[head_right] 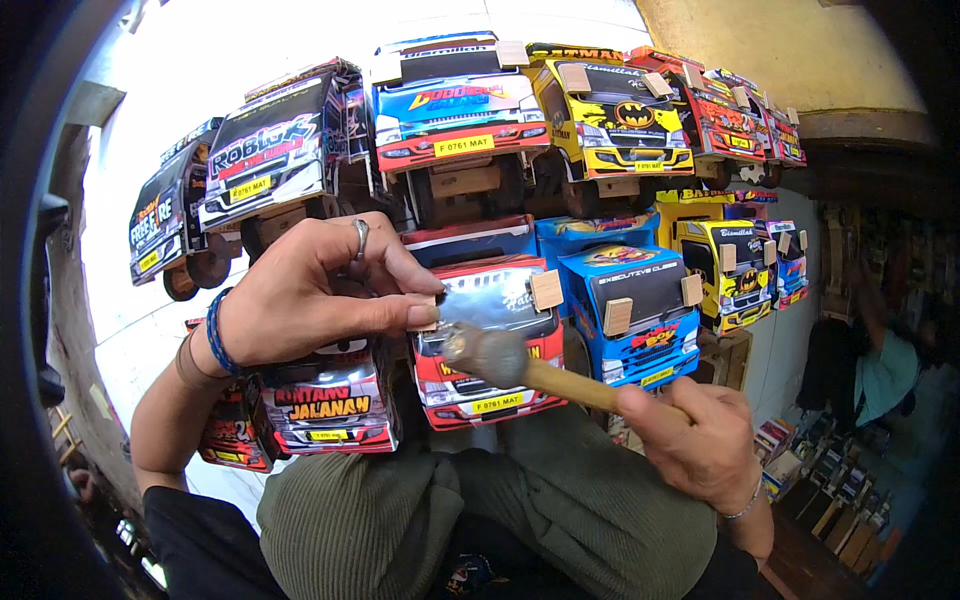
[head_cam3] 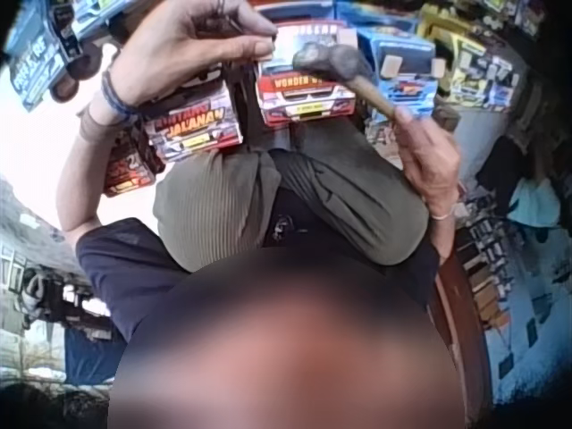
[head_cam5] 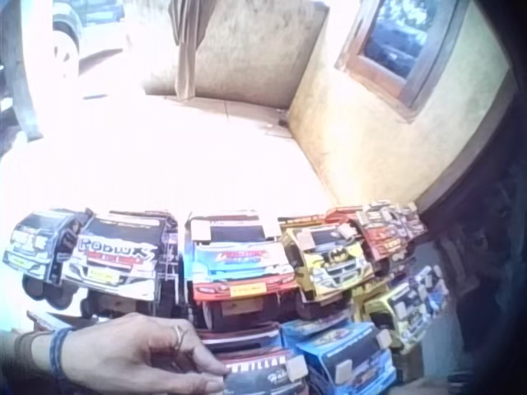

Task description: The person assembles small wooden toy trucks by hammering small wooden blocks onto their sides. They repeatedly pick up blocks from a nearby box, position them on the trucks, and secure them with a hammer.

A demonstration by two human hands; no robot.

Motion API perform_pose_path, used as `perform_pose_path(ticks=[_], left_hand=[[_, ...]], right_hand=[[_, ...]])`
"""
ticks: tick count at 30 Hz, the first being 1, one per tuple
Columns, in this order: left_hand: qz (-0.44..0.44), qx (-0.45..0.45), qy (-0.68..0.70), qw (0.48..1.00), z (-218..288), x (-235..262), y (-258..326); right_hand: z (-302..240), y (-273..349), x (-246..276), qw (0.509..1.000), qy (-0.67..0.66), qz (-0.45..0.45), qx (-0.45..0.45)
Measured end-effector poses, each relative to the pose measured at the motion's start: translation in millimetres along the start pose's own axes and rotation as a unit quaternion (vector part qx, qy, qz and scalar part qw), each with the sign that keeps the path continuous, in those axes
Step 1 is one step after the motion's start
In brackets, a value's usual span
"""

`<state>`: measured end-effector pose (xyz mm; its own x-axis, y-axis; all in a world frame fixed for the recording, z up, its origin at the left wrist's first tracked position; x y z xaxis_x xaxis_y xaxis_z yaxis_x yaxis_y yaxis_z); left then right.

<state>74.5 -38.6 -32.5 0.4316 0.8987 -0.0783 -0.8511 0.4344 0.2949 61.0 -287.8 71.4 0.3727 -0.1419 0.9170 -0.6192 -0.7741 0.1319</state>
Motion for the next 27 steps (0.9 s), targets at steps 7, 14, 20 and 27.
perform_pose_path(ticks=[7,14,20,27], left_hand=[[0.0,-0.002,0.002,1.0,-3,1,-2],[0.005,-0.018,0.034,0.999,-3,-2,-3],[0.002,-0.016,0.018,1.0,0,1,-1],[-0.001,-0.007,0.018,1.0,-3,0,-1]], right_hand=[[8,-2,3,0.997,-0.018,0.06,-0.041],[3,0,0,0.999,0.034,-0.004,-0.015],[7,0,-1,0.999,0.026,0.018,-0.006],[9,-2,6,0.998,-0.015,0.053,-0.016]])
Point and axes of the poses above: each hand's wrist, its own y-axis away from the middle knuckle, its own x-axis out of the back of the hand, z = x × y, the point moved 9 cm from there along -y, towards the middle knuckle, and after that the axes turned 4 degrees about -x, right-handed, at the moved point
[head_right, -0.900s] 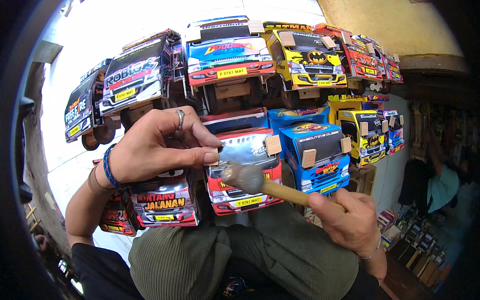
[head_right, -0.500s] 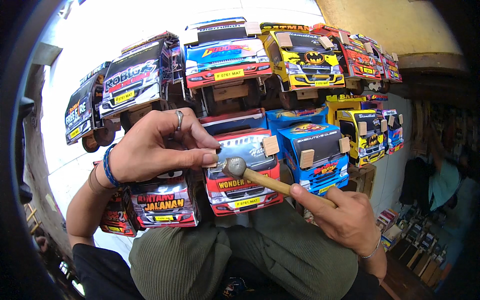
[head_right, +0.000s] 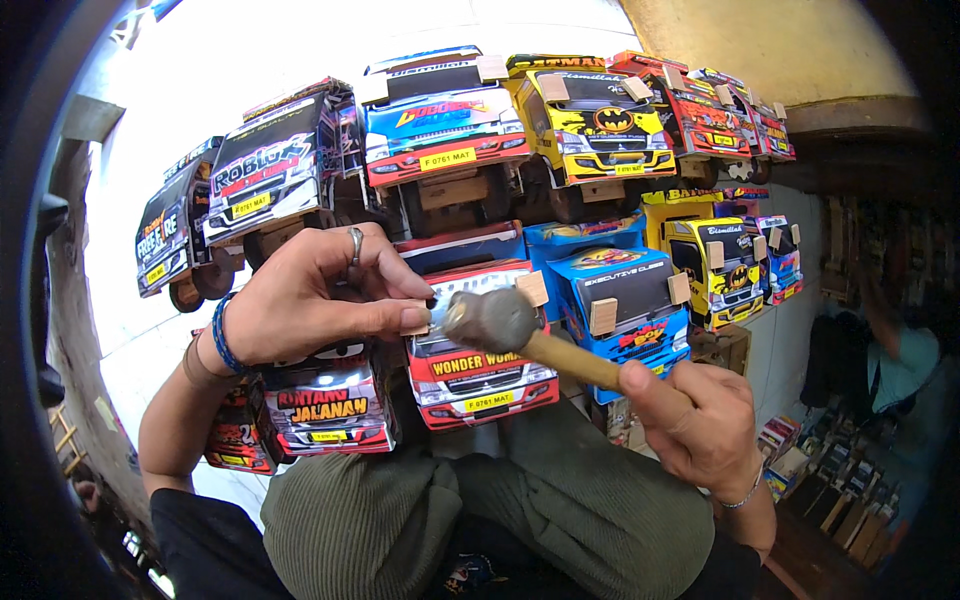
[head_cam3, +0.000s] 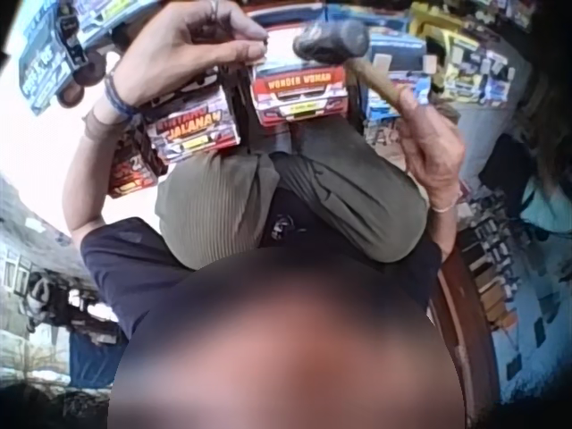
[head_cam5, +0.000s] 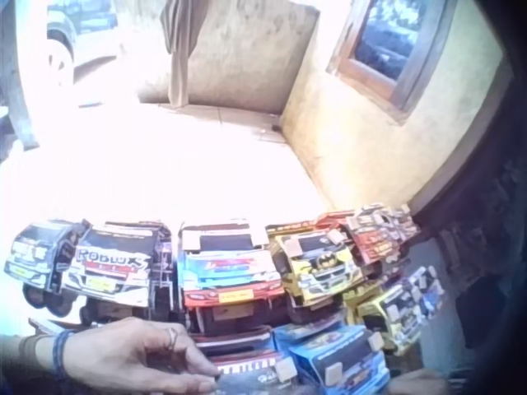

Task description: The person assembles small wooden toy trucks by hammering small wooden blocks onto their sides. They repeatedly pick up blocks from a nearby box, position them on the trucks, and secure them with a hammer.

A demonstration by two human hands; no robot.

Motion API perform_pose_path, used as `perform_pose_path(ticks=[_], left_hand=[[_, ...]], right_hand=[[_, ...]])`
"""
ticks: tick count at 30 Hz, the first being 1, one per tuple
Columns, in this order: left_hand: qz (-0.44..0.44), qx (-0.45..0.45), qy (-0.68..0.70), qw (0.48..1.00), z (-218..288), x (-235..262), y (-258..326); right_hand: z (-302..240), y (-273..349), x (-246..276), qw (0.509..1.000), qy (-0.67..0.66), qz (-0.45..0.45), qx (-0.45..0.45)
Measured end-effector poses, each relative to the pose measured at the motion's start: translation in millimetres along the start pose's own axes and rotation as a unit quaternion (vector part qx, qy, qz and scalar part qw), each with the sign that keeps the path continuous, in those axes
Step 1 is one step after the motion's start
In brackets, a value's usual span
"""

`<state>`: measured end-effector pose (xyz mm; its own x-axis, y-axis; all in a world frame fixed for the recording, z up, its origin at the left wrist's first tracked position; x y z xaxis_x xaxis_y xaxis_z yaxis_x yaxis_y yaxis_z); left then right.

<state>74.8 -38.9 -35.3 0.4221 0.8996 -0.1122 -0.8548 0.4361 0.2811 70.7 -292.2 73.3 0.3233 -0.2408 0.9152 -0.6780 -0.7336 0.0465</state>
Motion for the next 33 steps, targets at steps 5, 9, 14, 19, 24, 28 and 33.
perform_pose_path(ticks=[5,9,14,19,24,28,33], left_hand=[[-0.015,0.011,-0.008,1.0,0,-1,-2],[-0.001,0.012,0.001,1.0,-1,-1,-1],[0.001,0.01,-0.025,1.0,5,0,-1],[0.032,0.057,-0.027,0.997,8,-2,-1],[0.051,0.051,0.009,0.997,6,-4,0],[0.043,0.017,-0.083,0.996,8,-3,0],[0.067,0.057,-0.093,0.992,0,2,2]], right_hand=[[4,7,-21,0.989,0.052,-0.14,0.001],[16,16,13,0.999,-0.025,0.047,-0.004],[37,73,59,0.894,-0.257,0.362,-0.058],[45,120,101,0.819,-0.316,0.468,-0.102],[60,159,99,0.852,-0.182,0.398,-0.288],[100,185,35,0.847,-0.233,0.261,-0.401],[128,232,-63,0.849,-0.106,0.039,-0.516]])
Point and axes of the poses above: each hand's wrist, its own y-axis away from the middle knuckle, its own x-axis out of the back of the hand, z = x × y, the point moved 9 cm from there along -y, towards the middle knuckle, and after that the axes turned 4 degrees about -x, right-handed, at the moved point
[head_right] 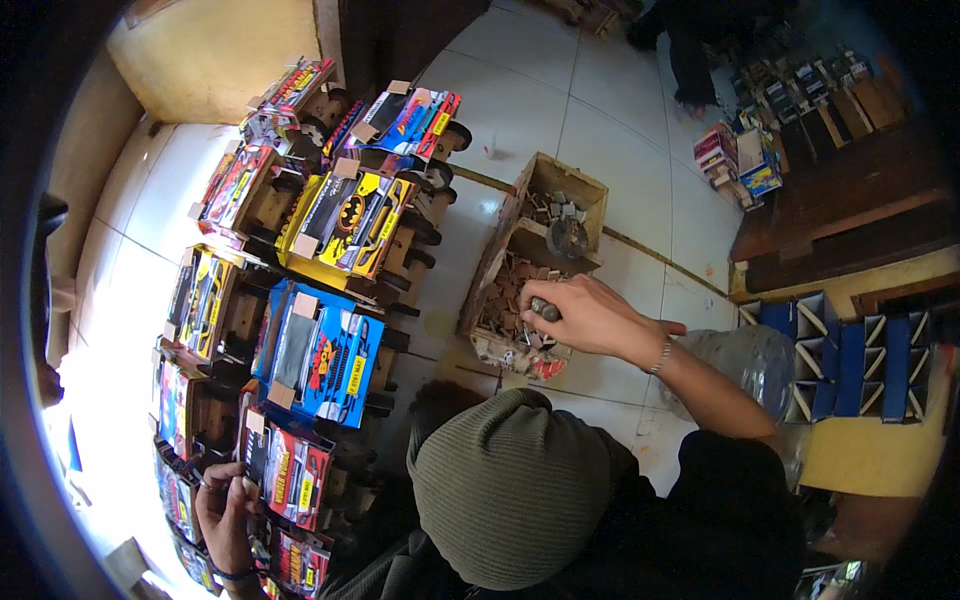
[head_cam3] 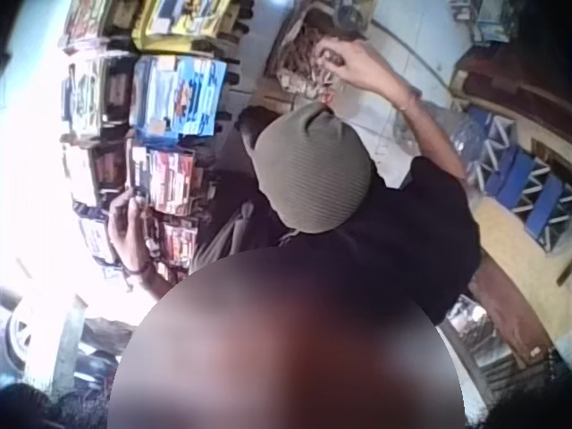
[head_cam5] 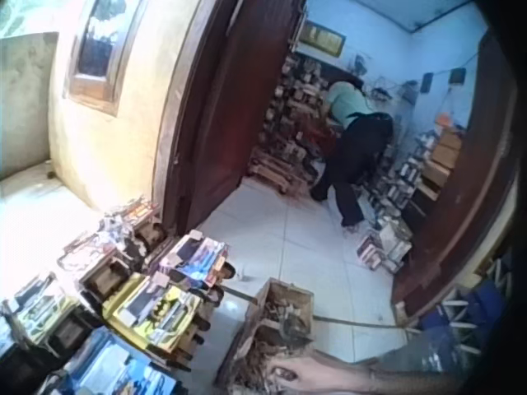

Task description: The person assembles small wooden toy trucks by hammering small wooden blocks onto their sides. They repeatedly pick up blocks from a nearby box, position them on the trucks, and secure them with a hammer.

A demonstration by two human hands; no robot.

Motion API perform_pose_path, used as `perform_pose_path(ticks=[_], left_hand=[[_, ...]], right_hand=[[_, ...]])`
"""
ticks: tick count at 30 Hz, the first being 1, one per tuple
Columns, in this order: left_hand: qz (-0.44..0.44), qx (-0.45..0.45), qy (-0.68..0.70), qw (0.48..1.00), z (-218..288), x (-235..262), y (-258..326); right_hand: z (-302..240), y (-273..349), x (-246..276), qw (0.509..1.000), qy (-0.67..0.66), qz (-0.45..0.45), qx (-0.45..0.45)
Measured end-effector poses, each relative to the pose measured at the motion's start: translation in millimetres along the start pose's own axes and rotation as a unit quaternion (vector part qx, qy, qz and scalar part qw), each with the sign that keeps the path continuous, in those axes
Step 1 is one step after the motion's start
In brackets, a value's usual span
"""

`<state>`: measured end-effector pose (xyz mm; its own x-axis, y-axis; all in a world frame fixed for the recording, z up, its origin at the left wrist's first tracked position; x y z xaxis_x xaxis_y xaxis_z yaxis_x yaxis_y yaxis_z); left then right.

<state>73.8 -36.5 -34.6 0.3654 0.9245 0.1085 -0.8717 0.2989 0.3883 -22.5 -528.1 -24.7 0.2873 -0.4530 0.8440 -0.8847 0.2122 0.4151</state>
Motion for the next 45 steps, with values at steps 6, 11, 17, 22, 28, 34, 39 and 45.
perform_pose_path(ticks=[6,11,17,22,28,34,39,45], left_hand=[[0.026,0.008,0.0,1.0,1,3,5],[0.04,0.007,-0.032,0.999,6,2,9],[0.06,0.024,-0.057,0.996,9,2,11],[0.035,0.015,-0.044,0.998,10,1,11],[0.029,0.003,-0.071,0.997,14,8,16],[0.026,-0.046,-0.124,0.991,40,-5,17],[0.027,-0.174,-0.29,0.941,103,-34,26],[-0.147,-0.21,0.061,0.965,152,-96,19]], right_hand=[[81,-25,-64,0.984,0.134,-0.042,-0.108],[99,-31,-85,0.978,0.155,-0.092,-0.107],[98,-39,-80,0.988,0.1,-0.03,-0.116],[81,-42,-72,0.994,0.078,0.05,-0.059],[86,-24,-19,0.992,-0.044,0.068,-0.094],[50,-1,45,0.97,-0.207,0.045,-0.122],[-43,-4,67,0.928,-0.371,0.023,0.005],[-216,18,99,0.836,-0.381,-0.022,0.394]])
Point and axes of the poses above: each hand's wrist, its own y-axis away from the middle knuckle, its own x-axis out of the back of the hand, z = x × y, the point moved 9 cm from there along -y, towards the middle knuckle, and after that the axes turned 4 degrees about -x, right-handed, at the moved point
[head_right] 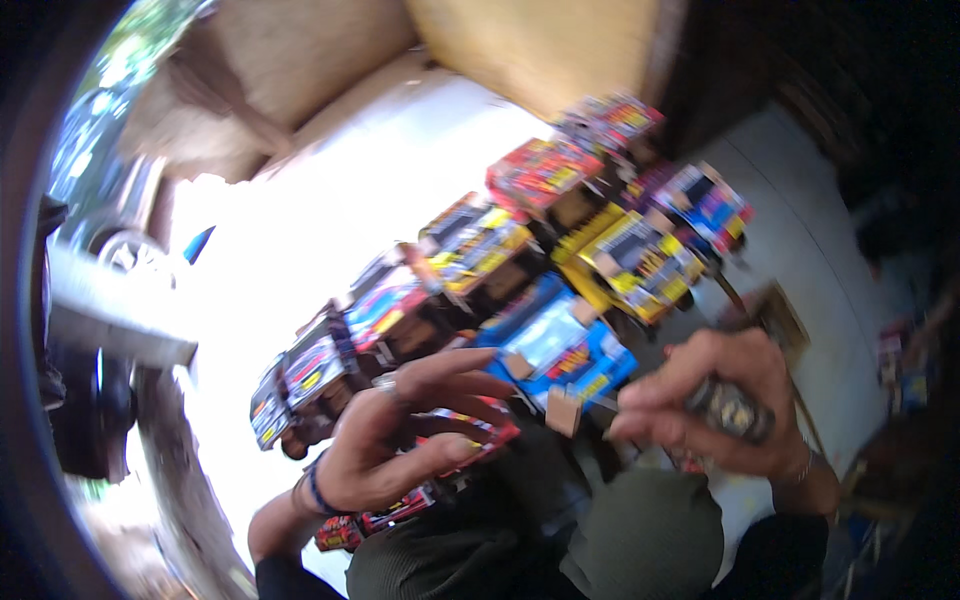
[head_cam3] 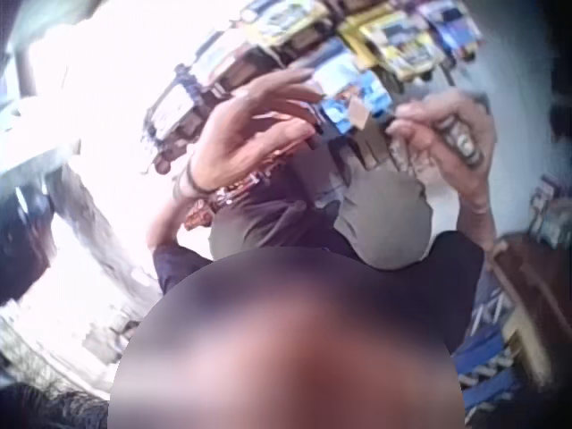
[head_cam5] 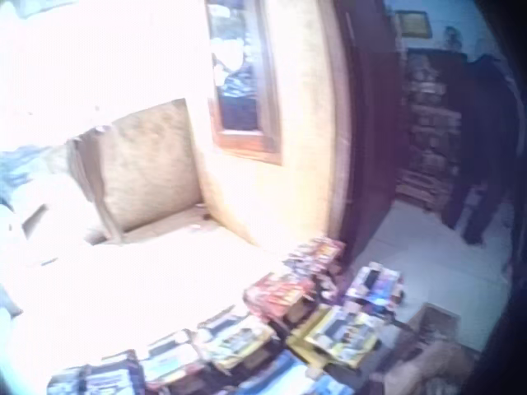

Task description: The person assembles small wooden toy trucks by hammering small wooden blocks onto their sides. They repeatedly pick up blocks from a nearby box, position them on the trucks, and secure them with a hammer.

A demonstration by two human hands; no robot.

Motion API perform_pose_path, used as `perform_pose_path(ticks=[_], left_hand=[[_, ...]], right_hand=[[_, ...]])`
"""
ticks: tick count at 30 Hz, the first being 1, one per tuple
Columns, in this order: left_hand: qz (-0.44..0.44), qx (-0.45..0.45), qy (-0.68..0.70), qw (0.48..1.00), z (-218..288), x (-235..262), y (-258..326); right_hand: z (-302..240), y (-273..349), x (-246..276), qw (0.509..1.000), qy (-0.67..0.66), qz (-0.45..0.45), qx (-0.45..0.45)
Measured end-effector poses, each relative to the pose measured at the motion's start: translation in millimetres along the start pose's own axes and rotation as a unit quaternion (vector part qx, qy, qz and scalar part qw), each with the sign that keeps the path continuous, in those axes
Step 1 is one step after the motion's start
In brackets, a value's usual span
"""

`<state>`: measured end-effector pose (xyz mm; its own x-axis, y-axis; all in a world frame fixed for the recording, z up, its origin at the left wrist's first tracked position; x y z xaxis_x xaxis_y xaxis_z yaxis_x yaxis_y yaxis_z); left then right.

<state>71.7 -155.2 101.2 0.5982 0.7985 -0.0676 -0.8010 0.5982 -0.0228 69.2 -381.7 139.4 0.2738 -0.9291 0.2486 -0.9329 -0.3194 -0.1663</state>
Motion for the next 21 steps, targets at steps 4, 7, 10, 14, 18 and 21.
perform_pose_path(ticks=[4,7,10,14,18,21], left_hand=[[-0.004,0.011,0.105,0.994,8,3,6],[0.013,-0.013,0.13,0.991,12,12,17],[0.01,-0.03,-0.013,0.999,7,14,25],[0.001,0.011,0.213,0.977,-8,12,24],[0.081,-0.011,0.215,0.973,2,37,32],[0.102,-0.074,0.185,0.974,13,63,44]], right_hand=[[-36,-32,-44,0.992,0.038,-0.107,0.053],[-44,-39,-65,0.981,0.101,-0.144,0.081],[-53,-40,-67,0.981,0.091,-0.059,0.161],[-53,-37,-84,0.967,0.131,-0.085,0.203],[-50,-34,-97,0.962,0.127,-0.147,0.194],[-45,-40,-53,0.987,-0.069,-0.107,0.099]])
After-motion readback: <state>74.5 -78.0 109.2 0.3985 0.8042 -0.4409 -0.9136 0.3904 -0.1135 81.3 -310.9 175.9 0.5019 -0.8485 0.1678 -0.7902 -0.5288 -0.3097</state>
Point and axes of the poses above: each hand's wrist, its own y-axis away from the middle knuckle, its own x-axis out of the back of the hand, z = x × y, the point moved 9 cm from there along -y, towards the middle knuckle, and after that the axes turned 4 degrees about -x, right-handed, at the moved point
